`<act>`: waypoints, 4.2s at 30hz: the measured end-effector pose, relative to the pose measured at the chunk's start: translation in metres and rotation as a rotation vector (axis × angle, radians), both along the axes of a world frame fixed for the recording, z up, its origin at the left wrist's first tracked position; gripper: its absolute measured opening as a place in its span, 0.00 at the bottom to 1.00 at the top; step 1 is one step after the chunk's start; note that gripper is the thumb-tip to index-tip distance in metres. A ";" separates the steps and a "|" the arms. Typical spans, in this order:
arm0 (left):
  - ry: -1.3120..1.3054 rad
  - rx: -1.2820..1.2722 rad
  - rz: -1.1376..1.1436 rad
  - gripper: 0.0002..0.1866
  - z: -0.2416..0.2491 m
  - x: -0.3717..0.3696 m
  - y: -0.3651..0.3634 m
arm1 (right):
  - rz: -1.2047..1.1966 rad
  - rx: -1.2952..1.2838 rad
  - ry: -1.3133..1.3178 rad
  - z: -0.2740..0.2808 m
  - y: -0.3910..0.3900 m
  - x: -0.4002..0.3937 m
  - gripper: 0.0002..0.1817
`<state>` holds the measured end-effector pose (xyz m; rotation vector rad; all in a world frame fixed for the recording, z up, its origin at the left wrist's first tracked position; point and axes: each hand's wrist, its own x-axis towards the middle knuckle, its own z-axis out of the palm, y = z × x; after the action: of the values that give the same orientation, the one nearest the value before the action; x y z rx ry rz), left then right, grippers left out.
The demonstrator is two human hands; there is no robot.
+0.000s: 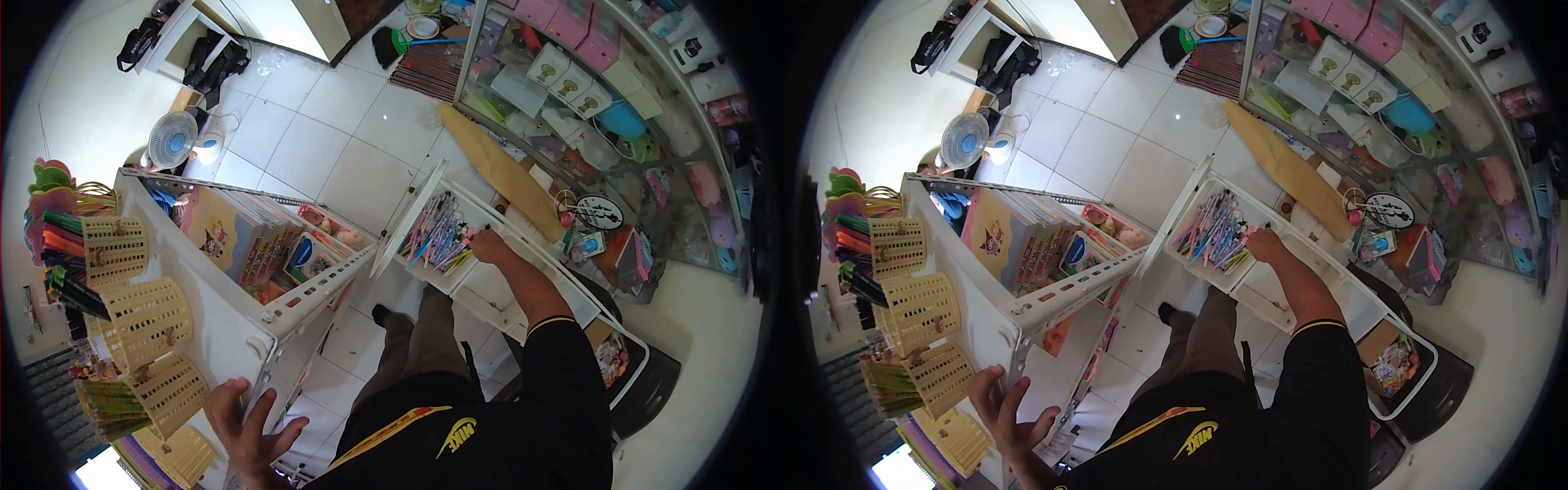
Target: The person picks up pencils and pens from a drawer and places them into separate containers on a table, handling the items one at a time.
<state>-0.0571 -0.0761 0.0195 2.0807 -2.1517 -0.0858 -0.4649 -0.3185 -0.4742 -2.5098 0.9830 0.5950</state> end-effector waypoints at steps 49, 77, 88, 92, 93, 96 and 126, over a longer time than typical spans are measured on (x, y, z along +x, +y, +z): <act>0.984 -0.698 0.020 0.08 0.004 0.046 0.051 | 0.344 -0.543 -1.499 0.580 0.118 0.375 0.13; 0.702 -0.685 0.069 0.34 -0.001 0.043 0.048 | 0.097 -0.244 -1.823 0.601 0.110 0.359 0.13; 0.637 -0.705 0.046 0.36 -0.001 0.043 0.049 | 0.178 -0.561 -1.591 0.556 0.121 0.367 0.32; 0.725 -0.817 0.113 0.39 0.002 0.045 0.045 | -0.189 0.248 -1.846 0.519 0.138 0.363 0.29; 0.742 -0.895 0.158 0.39 0.005 0.047 0.041 | -0.187 0.246 -1.850 0.518 0.140 0.362 0.29; 0.952 -0.867 0.185 0.41 0.016 0.052 0.018 | -0.134 0.173 -1.615 0.512 0.145 0.360 0.26; 1.269 -0.834 0.420 0.24 0.065 0.071 -0.041 | 0.182 0.190 -1.509 0.494 0.128 0.348 0.48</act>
<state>0.0141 -0.1168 0.0842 1.2792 -0.7572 -0.2935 -0.1172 -0.1906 0.0199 -1.9929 0.0771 -1.0244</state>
